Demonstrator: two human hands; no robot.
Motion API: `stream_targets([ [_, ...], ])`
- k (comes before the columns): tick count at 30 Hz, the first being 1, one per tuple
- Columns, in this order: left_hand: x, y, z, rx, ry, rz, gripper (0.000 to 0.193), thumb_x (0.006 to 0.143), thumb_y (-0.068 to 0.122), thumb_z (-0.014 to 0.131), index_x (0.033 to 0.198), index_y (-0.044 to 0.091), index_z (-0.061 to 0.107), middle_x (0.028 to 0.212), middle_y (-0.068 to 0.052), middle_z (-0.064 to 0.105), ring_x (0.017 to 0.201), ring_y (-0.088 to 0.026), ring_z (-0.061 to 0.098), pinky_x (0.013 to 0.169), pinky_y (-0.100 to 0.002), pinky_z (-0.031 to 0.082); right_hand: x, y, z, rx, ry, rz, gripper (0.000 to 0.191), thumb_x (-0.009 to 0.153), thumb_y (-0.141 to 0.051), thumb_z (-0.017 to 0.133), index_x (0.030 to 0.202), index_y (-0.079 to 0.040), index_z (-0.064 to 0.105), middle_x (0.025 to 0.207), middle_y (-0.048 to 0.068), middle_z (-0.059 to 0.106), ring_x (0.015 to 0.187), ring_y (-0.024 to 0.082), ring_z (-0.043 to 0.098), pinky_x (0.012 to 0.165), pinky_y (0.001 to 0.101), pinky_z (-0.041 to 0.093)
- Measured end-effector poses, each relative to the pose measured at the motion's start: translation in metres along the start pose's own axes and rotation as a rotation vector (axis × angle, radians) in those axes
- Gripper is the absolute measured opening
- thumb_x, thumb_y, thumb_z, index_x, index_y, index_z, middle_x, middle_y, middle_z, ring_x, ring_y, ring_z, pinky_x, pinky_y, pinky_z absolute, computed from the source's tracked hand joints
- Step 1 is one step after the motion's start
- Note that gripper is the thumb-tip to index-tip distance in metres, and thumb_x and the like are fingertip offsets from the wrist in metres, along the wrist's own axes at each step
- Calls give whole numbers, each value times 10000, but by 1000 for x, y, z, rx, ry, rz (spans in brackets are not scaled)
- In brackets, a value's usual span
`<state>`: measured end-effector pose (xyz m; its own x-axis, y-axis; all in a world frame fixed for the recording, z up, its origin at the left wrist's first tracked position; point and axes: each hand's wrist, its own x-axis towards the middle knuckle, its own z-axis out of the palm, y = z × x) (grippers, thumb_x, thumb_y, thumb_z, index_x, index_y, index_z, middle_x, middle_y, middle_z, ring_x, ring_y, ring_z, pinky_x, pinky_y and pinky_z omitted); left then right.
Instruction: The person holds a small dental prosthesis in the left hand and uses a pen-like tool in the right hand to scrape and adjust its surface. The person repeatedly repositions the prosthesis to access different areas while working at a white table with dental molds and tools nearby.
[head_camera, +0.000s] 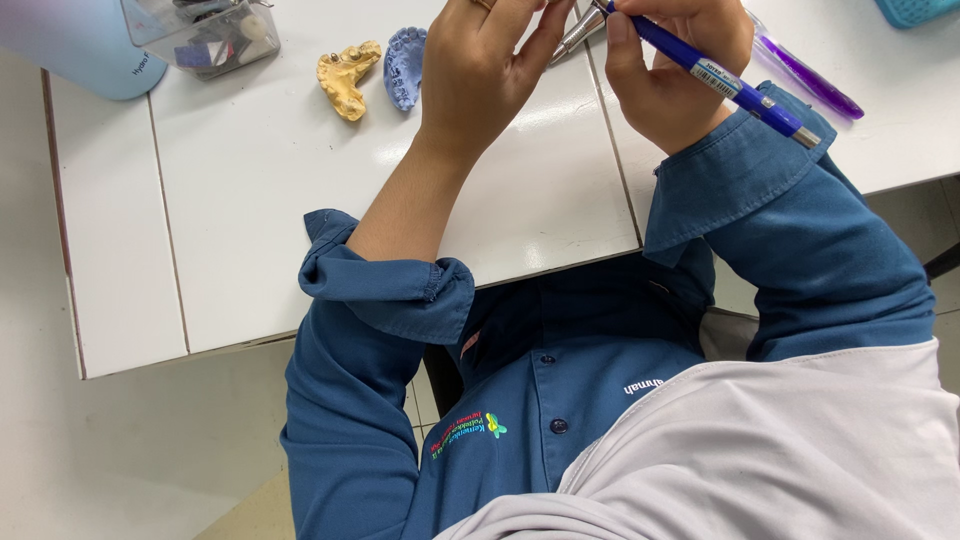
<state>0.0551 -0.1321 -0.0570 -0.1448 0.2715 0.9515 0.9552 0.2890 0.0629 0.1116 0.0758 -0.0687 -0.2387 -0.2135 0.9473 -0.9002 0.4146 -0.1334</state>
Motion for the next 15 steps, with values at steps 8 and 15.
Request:
stream_targets([
  [8,1,0,0,-6,-6,1,194,992,149,813,1100,103,660,919,0,684,805,-147,694,639,-265,570,0,-1,-1,25,-17,32,167,1093,97,714,1197,42,597,1083,210,697,1011,295,755,906,302,632],
  [15,0,0,1,11,7,-36,192,984,182,814,1066,112,655,900,13,683,798,-138,690,633,-264,568,1,2,2,40,13,-30,158,1074,116,687,1171,53,580,1061,214,667,1009,307,731,954,363,621],
])
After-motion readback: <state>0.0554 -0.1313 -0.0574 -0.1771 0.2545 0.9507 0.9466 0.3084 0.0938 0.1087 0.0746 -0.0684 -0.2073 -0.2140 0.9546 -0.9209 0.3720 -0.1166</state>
